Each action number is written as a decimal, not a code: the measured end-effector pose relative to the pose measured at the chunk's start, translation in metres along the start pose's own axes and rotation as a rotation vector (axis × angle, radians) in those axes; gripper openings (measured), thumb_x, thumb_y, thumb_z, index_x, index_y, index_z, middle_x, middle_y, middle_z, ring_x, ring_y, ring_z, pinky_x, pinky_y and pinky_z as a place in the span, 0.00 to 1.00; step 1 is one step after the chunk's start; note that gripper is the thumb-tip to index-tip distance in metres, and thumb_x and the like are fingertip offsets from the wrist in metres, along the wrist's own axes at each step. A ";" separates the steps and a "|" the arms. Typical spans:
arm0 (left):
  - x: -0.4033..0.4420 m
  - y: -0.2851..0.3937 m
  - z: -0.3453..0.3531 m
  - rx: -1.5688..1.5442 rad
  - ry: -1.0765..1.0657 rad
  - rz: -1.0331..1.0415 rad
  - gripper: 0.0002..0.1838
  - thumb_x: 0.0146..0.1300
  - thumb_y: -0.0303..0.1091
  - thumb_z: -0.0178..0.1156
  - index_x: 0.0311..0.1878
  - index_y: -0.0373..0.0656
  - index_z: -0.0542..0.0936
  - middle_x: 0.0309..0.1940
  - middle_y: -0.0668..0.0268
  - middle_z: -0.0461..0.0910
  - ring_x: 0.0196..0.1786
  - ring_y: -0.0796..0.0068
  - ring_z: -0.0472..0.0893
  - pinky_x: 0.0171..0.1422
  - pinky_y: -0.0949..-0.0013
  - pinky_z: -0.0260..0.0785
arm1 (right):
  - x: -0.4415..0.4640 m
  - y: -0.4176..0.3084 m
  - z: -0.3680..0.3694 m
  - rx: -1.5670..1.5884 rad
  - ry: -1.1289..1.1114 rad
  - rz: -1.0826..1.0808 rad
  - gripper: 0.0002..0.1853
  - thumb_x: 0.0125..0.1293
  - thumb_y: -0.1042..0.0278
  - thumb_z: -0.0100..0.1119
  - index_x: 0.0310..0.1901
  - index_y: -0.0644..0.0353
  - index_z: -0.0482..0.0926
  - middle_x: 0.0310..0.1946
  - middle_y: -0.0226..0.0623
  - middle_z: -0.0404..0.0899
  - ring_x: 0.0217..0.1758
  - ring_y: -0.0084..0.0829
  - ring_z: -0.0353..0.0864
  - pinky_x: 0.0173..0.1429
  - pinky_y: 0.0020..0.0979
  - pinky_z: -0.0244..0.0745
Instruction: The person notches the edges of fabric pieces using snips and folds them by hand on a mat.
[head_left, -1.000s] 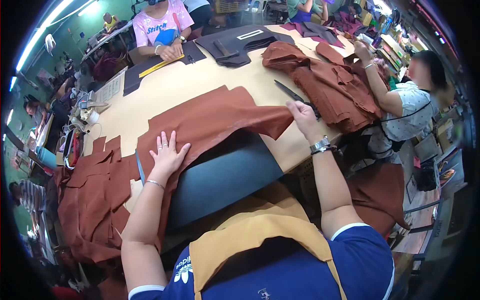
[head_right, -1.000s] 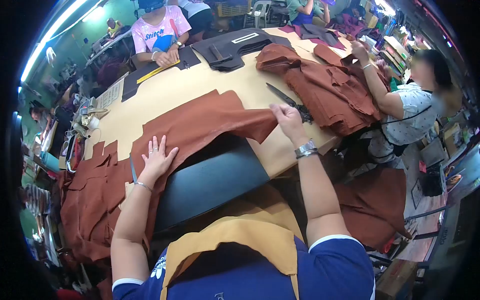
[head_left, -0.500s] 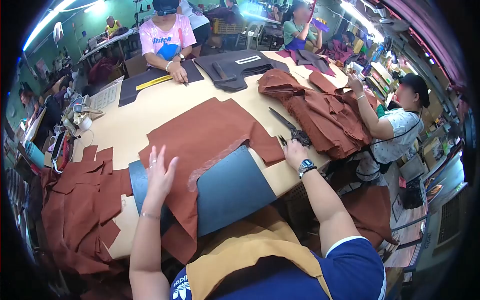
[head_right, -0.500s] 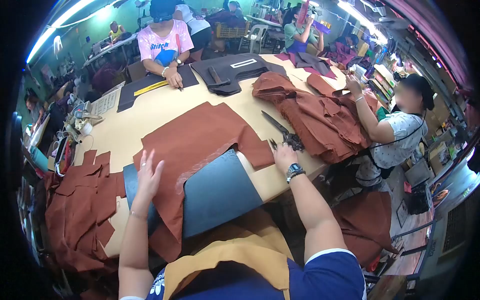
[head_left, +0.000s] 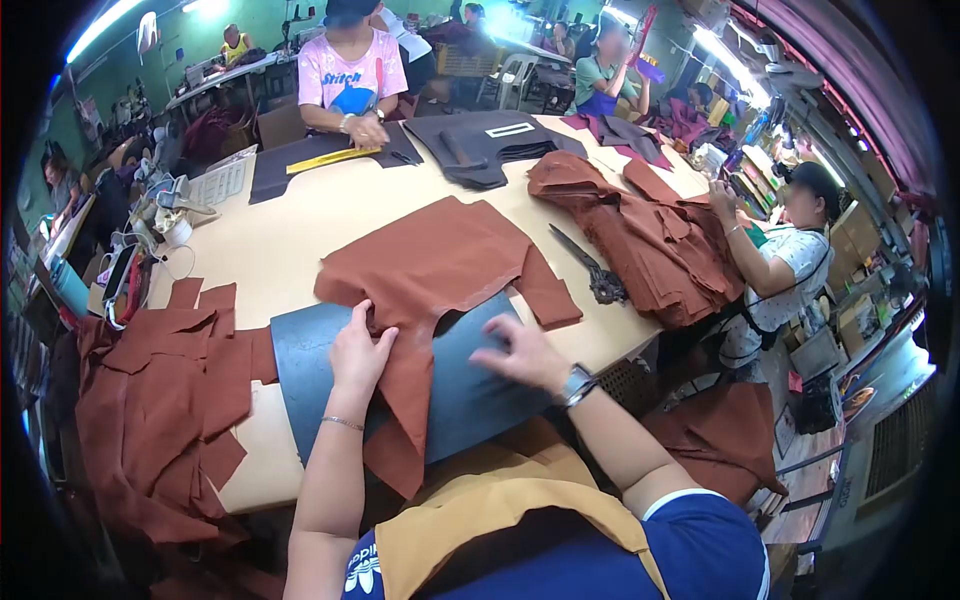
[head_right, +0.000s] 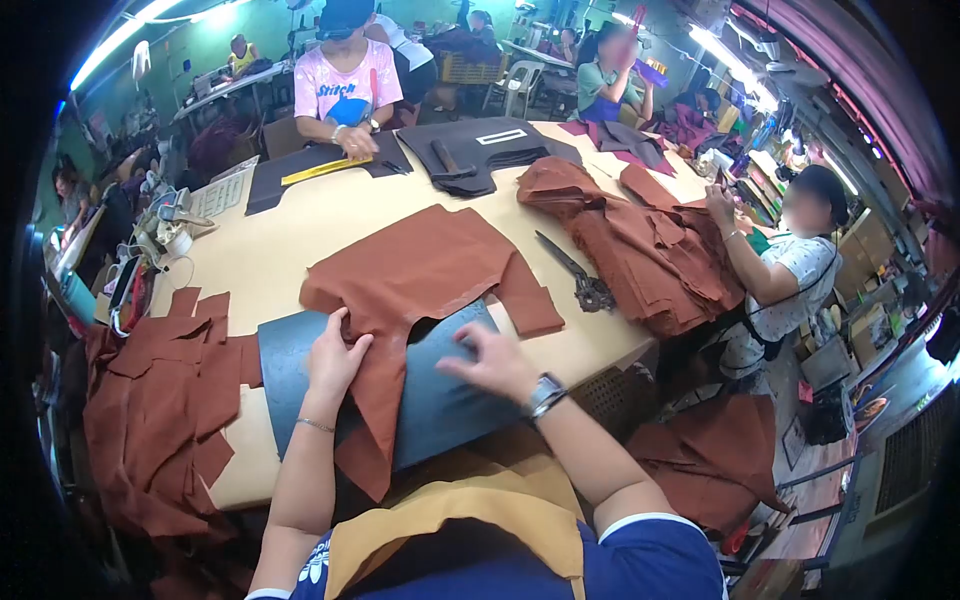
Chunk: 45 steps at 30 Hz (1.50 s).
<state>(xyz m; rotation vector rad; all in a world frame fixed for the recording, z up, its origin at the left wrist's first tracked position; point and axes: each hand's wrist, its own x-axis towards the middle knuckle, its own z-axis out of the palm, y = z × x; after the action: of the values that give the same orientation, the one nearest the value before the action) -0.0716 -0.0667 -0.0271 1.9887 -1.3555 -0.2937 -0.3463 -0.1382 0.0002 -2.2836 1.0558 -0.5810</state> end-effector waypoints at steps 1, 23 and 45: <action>-0.001 -0.003 0.005 -0.189 0.027 0.022 0.37 0.56 0.41 0.72 0.68 0.43 0.69 0.59 0.49 0.76 0.61 0.51 0.77 0.61 0.57 0.73 | 0.000 -0.015 0.012 0.015 -0.120 -0.013 0.32 0.60 0.41 0.68 0.52 0.62 0.77 0.42 0.43 0.83 0.45 0.39 0.83 0.49 0.36 0.78; -0.030 0.032 0.012 -1.540 -0.499 -0.640 0.18 0.69 0.34 0.61 0.61 0.44 0.74 0.54 0.64 0.80 0.58 0.69 0.80 0.62 0.60 0.75 | 0.011 -0.022 0.065 0.920 -0.130 -0.016 0.21 0.66 0.67 0.69 0.56 0.62 0.72 0.45 0.26 0.78 0.44 0.12 0.74 0.47 0.19 0.74; -0.008 -0.013 0.024 -1.681 -0.417 -0.572 0.23 0.77 0.45 0.43 0.66 0.41 0.72 0.57 0.61 0.81 0.55 0.64 0.81 0.59 0.55 0.76 | -0.049 -0.043 0.022 0.209 -0.382 -0.169 0.17 0.63 0.54 0.68 0.36 0.63 0.80 0.28 0.50 0.82 0.35 0.49 0.83 0.40 0.41 0.76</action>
<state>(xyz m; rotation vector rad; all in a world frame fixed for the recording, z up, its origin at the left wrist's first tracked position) -0.0782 -0.0672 -0.0542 0.7354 -0.2513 -1.5362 -0.3393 -0.0706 0.0038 -2.1929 0.5950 -0.2843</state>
